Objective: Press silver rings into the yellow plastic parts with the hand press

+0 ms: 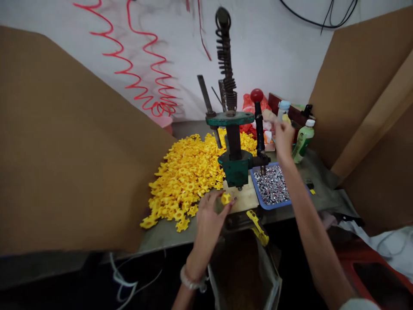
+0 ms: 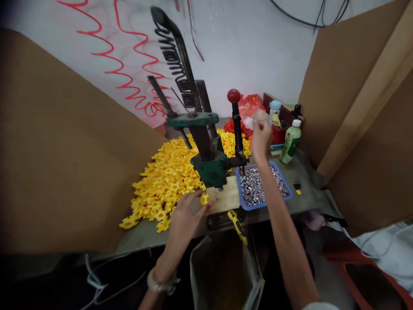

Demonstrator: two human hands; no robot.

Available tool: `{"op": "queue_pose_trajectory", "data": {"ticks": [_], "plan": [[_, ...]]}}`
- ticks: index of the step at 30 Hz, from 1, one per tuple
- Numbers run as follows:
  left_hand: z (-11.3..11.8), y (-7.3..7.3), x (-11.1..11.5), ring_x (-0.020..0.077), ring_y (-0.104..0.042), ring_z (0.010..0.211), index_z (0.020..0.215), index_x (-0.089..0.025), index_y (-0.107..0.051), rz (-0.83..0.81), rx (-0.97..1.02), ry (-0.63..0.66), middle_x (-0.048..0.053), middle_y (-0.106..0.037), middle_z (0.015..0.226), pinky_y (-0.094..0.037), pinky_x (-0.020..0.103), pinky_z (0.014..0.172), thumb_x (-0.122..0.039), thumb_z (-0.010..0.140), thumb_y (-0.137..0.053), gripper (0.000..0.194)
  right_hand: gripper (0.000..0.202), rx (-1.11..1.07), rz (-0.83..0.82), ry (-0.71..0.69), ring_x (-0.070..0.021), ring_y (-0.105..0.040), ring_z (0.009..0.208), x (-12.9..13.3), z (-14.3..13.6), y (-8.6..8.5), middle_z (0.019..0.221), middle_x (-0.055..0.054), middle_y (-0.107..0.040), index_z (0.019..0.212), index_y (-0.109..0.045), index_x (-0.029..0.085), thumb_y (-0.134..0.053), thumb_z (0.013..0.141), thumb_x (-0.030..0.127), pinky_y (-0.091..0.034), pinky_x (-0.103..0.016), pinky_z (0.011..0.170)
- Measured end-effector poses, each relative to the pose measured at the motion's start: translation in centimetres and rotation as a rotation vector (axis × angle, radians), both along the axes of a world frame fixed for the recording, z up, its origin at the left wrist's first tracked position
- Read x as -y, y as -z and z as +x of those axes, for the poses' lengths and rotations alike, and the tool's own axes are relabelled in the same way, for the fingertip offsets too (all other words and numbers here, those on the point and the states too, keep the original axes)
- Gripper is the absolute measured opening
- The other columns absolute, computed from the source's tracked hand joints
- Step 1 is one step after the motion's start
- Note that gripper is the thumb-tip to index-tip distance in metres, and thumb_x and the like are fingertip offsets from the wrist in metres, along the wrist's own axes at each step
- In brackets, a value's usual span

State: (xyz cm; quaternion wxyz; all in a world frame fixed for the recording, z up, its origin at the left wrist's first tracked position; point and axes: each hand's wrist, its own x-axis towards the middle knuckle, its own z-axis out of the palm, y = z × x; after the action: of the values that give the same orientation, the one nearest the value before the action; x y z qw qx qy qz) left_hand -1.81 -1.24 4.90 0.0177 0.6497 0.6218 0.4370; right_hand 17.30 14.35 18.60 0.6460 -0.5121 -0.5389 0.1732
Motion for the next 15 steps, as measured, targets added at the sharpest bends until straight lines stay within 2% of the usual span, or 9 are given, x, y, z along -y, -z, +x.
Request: {"op": "queue_pose_trajectory", "data": {"ticks": [1, 3, 4, 6, 8, 10, 12, 15], "plan": [[-0.4, 0.1, -0.3, 0.0253, -0.062, 0.094, 0.099, -0.02, -0.063, -0.009, -0.003, 0.0, 0.006, -0.065, 0.098, -0.05, 0.041, 0.085, -0.042, 0.08, -0.063, 0.03, 0.042, 0.002, -0.029, 0.009, -0.0109, -0.053, 0.069, 2.1, 0.3, 2.4, 0.077, -0.006, -0.061, 0.082, -0.06, 0.006, -0.04, 0.092, 0.041, -0.04, -0.025, 0.07], [-0.9, 0.7, -1.3, 0.0253, -0.063, 0.094, 0.102, -0.02, -0.063, -0.032, 0.006, 0.024, 0.007, -0.066, 0.1, -0.05, 0.04, 0.085, -0.041, 0.082, -0.06, 0.029, 0.047, 0.033, -0.141, -0.046, -0.0112, -0.052, 0.062, 6.3, 0.5, 6.6, 0.068, -0.004, -0.061, 0.073, -0.061, 0.01, -0.036, 0.093, 0.044, -0.039, -0.024, 0.065], [-1.0, 1.1, -1.8, 0.0251, -0.064, 0.094, 0.103, -0.019, -0.062, -0.046, 0.018, 0.044, 0.007, -0.067, 0.101, -0.051, 0.039, 0.084, -0.04, 0.083, -0.059, 0.029, 0.049, 0.047, -0.193, -0.087, -0.0116, -0.053, 0.061, 8.2, 0.5, 8.3, 0.067, -0.004, -0.062, 0.073, -0.062, 0.011, -0.033, 0.094, 0.044, -0.039, -0.024, 0.064], [-0.7, 1.8, -2.6, 0.0245, -0.064, 0.093, 0.105, -0.019, -0.062, -0.056, 0.047, 0.074, 0.007, -0.067, 0.1, -0.051, 0.038, 0.084, -0.039, 0.083, -0.06, 0.03, 0.046, 0.092, -0.284, -0.154, -0.0122, -0.056, 0.063, 11.0, 0.0, 10.7, 0.07, -0.004, -0.065, 0.079, -0.065, 0.012, -0.031, 0.095, 0.04, -0.039, -0.023, 0.063], [-0.1, 2.6, -3.2, 0.024, -0.064, 0.093, 0.104, -0.018, -0.063, -0.031, 0.073, 0.089, 0.007, -0.067, 0.099, -0.051, 0.037, 0.083, -0.038, 0.082, -0.062, 0.029, 0.035, 0.203, -0.336, -0.219, -0.0123, -0.059, 0.069, 12.6, -0.7, 11.9, 0.078, -0.003, -0.067, 0.087, -0.067, 0.015, -0.038, 0.094, 0.031, -0.04, -0.022, 0.067], [0.5, 3.1, -3.5, 0.0236, -0.062, 0.092, 0.102, -0.018, -0.063, 0.01, 0.103, 0.092, 0.007, -0.065, 0.097, -0.05, 0.036, 0.082, -0.038, 0.082, -0.062, 0.028, 0.027, 0.417, -0.353, -0.299, -0.0135, -0.06, 0.076, 13.1, -1.7, 12.4, 0.083, -0.004, -0.068, 0.088, -0.069, 0.016, -0.043, 0.091, 0.023, -0.041, -0.023, 0.071], [1.1, 3.5, -3.7, 0.0229, -0.061, 0.092, 0.102, -0.019, -0.064, 0.04, 0.151, 0.091, 0.007, -0.063, 0.096, -0.05, 0.035, 0.081, -0.037, 0.083, -0.062, 0.027, 0.024, 0.657, -0.309, -0.347, -0.0166, -0.059, 0.089, 13.3, -2.8, 12.8, 0.093, -0.007, -0.067, 0.094, -0.07, 0.017, -0.047, 0.089, 0.02, -0.043, -0.025, 0.079], [1.5, 4.0, -3.7, 0.0212, -0.059, 0.092, 0.104, -0.019, -0.063, 0.074, 0.232, 0.096, 0.006, -0.061, 0.095, -0.048, 0.034, 0.083, -0.036, 0.086, -0.058, 0.025, 0.026, 0.923, -0.202, -0.328, -0.0208, -0.055, 0.102, 13.4, -4.2, 13.6, 0.105, -0.01, -0.061, 0.109, -0.066, 0.018, -0.05, 0.089, 0.022, -0.046, -0.031, 0.087]]}}
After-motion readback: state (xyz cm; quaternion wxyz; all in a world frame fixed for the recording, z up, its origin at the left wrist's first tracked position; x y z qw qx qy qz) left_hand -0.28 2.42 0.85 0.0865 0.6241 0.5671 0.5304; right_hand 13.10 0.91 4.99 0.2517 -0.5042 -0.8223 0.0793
